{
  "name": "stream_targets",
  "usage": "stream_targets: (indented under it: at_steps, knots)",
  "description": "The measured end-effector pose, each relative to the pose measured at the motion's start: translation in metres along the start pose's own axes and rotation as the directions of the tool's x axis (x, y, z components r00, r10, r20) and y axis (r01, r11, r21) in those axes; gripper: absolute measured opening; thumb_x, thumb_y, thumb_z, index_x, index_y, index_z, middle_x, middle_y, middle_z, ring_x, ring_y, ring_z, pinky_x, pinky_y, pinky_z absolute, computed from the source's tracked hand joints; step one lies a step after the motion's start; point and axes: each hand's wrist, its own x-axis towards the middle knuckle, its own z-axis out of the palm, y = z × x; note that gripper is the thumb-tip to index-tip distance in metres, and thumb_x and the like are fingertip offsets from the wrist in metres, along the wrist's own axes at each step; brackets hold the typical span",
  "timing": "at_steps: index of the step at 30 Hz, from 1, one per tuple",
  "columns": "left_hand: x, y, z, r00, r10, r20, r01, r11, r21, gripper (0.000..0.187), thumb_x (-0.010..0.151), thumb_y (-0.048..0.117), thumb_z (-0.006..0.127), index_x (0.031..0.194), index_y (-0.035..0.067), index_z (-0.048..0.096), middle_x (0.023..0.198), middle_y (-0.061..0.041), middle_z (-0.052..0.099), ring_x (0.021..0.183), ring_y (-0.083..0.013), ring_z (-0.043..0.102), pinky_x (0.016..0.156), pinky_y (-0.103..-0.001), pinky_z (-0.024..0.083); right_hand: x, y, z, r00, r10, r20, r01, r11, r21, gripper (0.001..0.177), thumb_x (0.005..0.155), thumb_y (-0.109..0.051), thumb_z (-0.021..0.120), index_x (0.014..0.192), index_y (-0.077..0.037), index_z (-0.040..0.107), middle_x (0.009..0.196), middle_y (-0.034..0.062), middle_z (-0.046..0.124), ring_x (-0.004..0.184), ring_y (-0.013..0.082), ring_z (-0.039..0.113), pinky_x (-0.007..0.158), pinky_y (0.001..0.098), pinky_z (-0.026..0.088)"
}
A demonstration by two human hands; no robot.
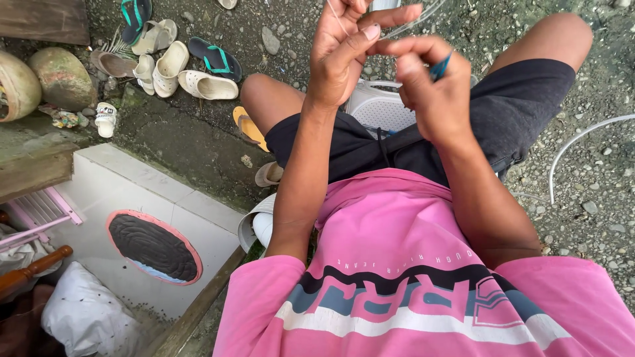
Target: The person is sitting down and using their hands and a small blue tool to work with fishing line, likely repairing or preparing a fishing net.
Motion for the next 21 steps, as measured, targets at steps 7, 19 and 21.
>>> stream_targets:
  at_steps: [7,19,21]
  knots:
    - [0.004,-0.01,0.004,0.998,0.013,-0.063,-0.014,1.0,-0.017,0.019,0.093,0.003,0.054,0.101,0.008,0.038,0.098,-0.005,0.047,0.11,-0.0357,0.058,0.084,-0.038,0.056,0.04,0.018,-0.018,0.947,0.314,-0.072,-0.217,0.787,0.577,0.022,0.09,-0.024,0.068,0.082,-0.014,0.05,0.069,-0.0071,0.045,0.047,-0.0004,0.027,0.042,0.0154,0.02]
    - [0.051,-0.047,-0.04,0.95,-0.253,-0.183,0.206,0.949,-0.24,0.011,0.082,0.014,0.055,0.082,0.004,0.054,0.087,-0.02,0.069,0.086,-0.0318,0.069,0.073,-0.039,0.057,0.023,0.031,-0.05,0.988,0.065,-0.138,-0.002,0.911,0.413,0.014,0.097,-0.024,0.062,0.099,-0.014,0.053,0.087,0.0031,0.058,0.046,0.0027,0.026,0.039,0.0165,0.02]
    - [0.058,-0.043,-0.043,0.935,-0.327,-0.137,0.305,0.939,-0.159,0.026,0.081,0.03,0.054,0.073,0.006,0.055,0.072,-0.012,0.063,0.069,-0.0241,0.063,0.063,-0.034,0.052,0.021,0.031,-0.056,0.99,0.046,-0.136,0.014,0.912,0.41,0.013,0.098,-0.023,0.061,0.099,-0.014,0.052,0.087,0.0025,0.057,0.046,0.0027,0.026,0.039,0.0166,0.02]
